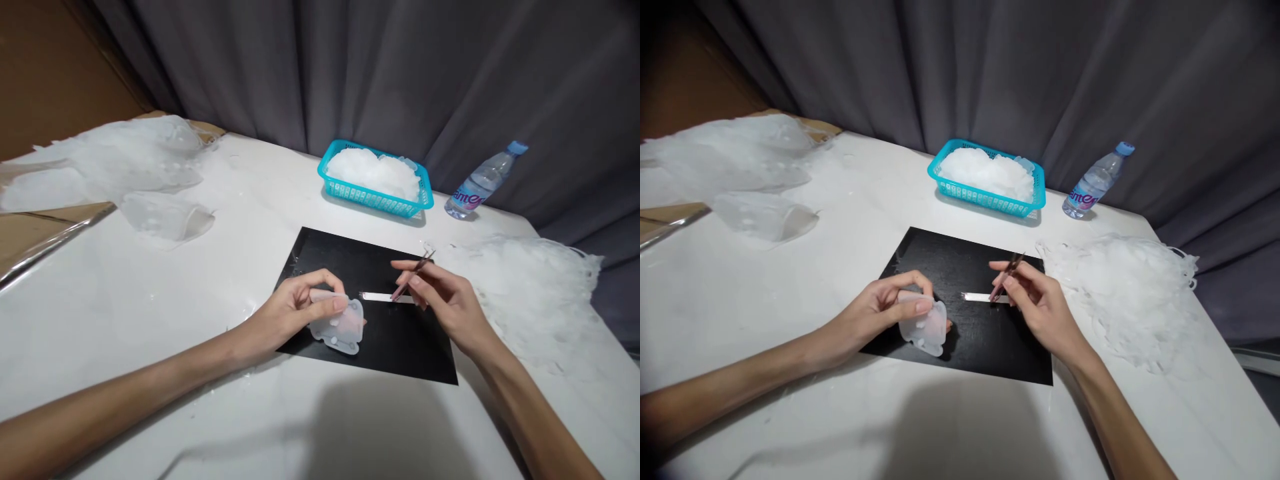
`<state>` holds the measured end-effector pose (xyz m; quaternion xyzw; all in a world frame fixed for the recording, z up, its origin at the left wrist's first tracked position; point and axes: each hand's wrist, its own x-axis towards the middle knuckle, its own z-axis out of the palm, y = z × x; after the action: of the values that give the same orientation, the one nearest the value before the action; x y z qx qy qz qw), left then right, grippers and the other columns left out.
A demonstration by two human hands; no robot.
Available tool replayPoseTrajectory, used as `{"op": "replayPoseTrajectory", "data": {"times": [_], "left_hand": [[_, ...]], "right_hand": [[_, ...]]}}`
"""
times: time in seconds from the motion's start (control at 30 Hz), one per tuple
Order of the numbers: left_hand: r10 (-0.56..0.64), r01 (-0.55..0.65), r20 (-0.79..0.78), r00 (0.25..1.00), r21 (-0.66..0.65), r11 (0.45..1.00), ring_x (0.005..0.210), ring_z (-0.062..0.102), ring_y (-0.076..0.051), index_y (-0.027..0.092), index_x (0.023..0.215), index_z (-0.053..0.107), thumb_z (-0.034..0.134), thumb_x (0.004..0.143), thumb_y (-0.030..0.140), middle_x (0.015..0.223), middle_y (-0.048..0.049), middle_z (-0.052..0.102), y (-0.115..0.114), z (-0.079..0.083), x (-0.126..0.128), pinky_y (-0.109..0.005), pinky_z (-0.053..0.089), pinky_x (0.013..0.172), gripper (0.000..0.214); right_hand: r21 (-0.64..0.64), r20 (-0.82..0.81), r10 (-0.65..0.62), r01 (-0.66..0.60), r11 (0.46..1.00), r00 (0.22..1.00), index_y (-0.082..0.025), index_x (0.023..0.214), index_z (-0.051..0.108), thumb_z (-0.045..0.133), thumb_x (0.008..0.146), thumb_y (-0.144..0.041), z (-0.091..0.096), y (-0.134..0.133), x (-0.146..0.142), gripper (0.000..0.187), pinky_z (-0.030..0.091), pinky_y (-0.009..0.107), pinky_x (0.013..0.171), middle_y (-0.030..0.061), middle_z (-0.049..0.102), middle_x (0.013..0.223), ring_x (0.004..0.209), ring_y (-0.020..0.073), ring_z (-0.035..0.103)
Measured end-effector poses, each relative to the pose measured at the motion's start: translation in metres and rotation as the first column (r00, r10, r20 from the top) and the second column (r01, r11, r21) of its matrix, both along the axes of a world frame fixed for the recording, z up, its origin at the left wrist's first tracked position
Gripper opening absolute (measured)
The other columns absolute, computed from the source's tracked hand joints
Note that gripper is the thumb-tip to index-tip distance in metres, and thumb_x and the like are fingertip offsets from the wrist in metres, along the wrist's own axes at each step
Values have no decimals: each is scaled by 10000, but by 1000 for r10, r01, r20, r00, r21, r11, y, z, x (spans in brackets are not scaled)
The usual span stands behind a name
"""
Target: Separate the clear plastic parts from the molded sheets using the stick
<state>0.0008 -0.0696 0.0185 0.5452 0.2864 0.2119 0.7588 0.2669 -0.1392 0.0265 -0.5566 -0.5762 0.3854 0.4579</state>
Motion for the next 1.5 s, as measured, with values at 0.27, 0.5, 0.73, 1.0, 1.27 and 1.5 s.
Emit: {"op": "replayPoseTrajectory", "data": {"times": [0.27, 0.5, 0.73, 1.0, 1.27, 1.5], "left_hand": [[-22, 21, 40, 999, 24, 1000, 800, 744, -179, 183, 966, 589, 694, 984, 379, 864, -43, 780, -1, 4, 1, -283, 535, 744, 223], [14, -18, 59, 998, 54, 998, 768, 671, -143, 186, 960, 563, 665, 1007, 388, 859, -25, 734, -5, 2, 1, -271, 508, 741, 232], [66, -74, 86, 994, 94, 993, 797, 618, -127, 184, 966, 585, 652, 1020, 351, 835, 5, 663, -7, 4, 2, -246, 475, 765, 187], [153, -162, 71, 986, 139, 977, 860, 640, -126, 181, 937, 695, 728, 967, 309, 879, 4, 676, -4, 5, 3, -228, 488, 802, 135], [226, -230, 86, 970, 42, 972, 826, 710, -143, 173, 884, 735, 823, 889, 300, 876, -27, 776, -3, -5, 3, -243, 540, 784, 155], [258, -263, 110, 960, 27, 964, 777, 709, -109, 177, 852, 743, 845, 876, 273, 822, -2, 778, -5, -4, 2, -195, 544, 742, 142]], "right_hand": [[-141, -196, 88, -117, 983, 977, -192, 1065, 715, 490, 1082, -492, -11, -10, -35, 375, 432, 262, 550, -6, 617, 754, 553, 104, 542], [-105, -203, 7, -29, 994, 979, -236, 1273, 755, 469, 1083, -536, -30, -18, -62, 456, 406, 250, 634, 18, 510, 852, 745, 126, 472], [-213, -394, -21, -69, 975, 919, -220, 1189, 774, 554, 1024, -595, -38, -23, -71, 464, 249, 222, 474, -31, 326, 786, 576, 80, 253], [-167, -332, -15, -43, 985, 943, -237, 1306, 753, 551, 1032, -562, -33, -21, -71, 470, 442, 282, 670, 17, 535, 784, 704, 144, 463], [-68, -229, 17, -34, 997, 973, -268, 1276, 776, 547, 1061, -447, -25, -19, -72, 361, 476, 356, 859, 63, 678, 964, 895, 202, 565], [-63, -211, 5, -19, 998, 977, -308, 1260, 782, 565, 1060, -422, -26, -21, -72, 316, 477, 331, 842, 52, 673, 978, 927, 193, 575]]}}
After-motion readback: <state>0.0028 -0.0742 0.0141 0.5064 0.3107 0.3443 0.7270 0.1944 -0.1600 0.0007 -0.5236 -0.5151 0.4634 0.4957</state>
